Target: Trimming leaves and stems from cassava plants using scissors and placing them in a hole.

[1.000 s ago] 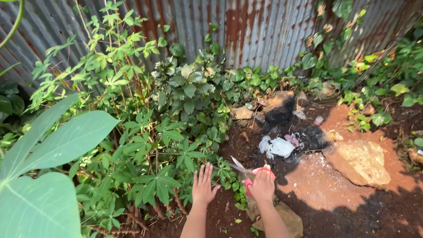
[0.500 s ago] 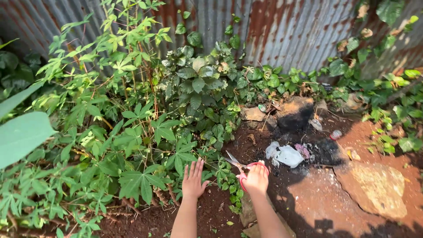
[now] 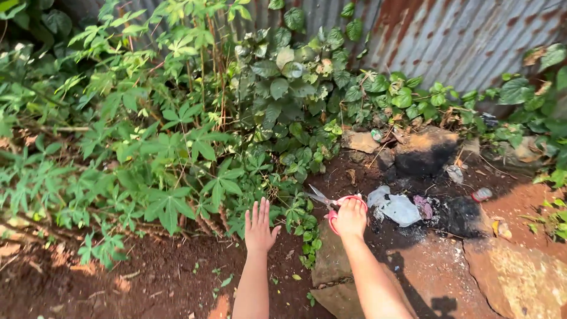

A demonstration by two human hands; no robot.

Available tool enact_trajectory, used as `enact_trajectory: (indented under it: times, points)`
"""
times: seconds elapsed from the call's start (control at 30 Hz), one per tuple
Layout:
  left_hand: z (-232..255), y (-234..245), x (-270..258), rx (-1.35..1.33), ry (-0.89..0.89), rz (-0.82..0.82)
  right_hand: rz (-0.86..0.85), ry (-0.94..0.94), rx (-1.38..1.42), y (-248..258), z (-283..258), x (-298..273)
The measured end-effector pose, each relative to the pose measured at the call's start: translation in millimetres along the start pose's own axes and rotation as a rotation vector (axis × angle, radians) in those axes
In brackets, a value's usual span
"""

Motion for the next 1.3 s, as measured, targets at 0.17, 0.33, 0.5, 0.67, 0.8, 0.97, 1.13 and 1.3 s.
enact_trajectory:
  times: [0.17,0.33,0.5,0.67,0.8,0.97,1.13,1.3]
  points:
    - [5.3,-14.3,-17.2,-0.013,0.074,-0.016,0.040,0.090,-0.007,-10.6,6.2,-1.4]
    - [12.1,-14.1,-20.6,-0.005,0.110,-0.003,0.050,0.149,-0.040,-11.7,13.6,1.4]
    - [13.4,-12.8,-4.9,-0.115,0.145,-0.016,-0.031,0.119,-0.003,-36.8,8.9,13.7]
    - [13.5,-25.9,22.3,-0.131,0.173,-0.037,-0.117,0.179,-0.012,-54.7,-3.2,23.6]
    - [19.2,-13.9,76.0,-0.170,0.182,-0.057,-0.087,0.188,-0.065,-56.1,-9.4,58.6]
    - [26.5,14.9,159.8,-0.227,0.154,0.084,-0.050,0.134,-0.039,-47.0,-17.4,128.7]
    - [19.3,43.6,237.0,-0.243,0.136,0.147,0.000,0.075,0.003,-32.9,-33.5,185.2]
    - [14.5,65.8,254.5,-0.283,0.147,0.237,-0.051,0.090,-0.012,-32.1,-46.5,191.8]
Point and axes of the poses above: each hand's wrist, its own x-axis towards the middle knuckle, its own y-axis out of the back of the hand, z = x × y, the point moved 3 cm from there along x, towards the middle knuckle, and after that the axes turned 14 degrees about -x, right-handed, at the moved point
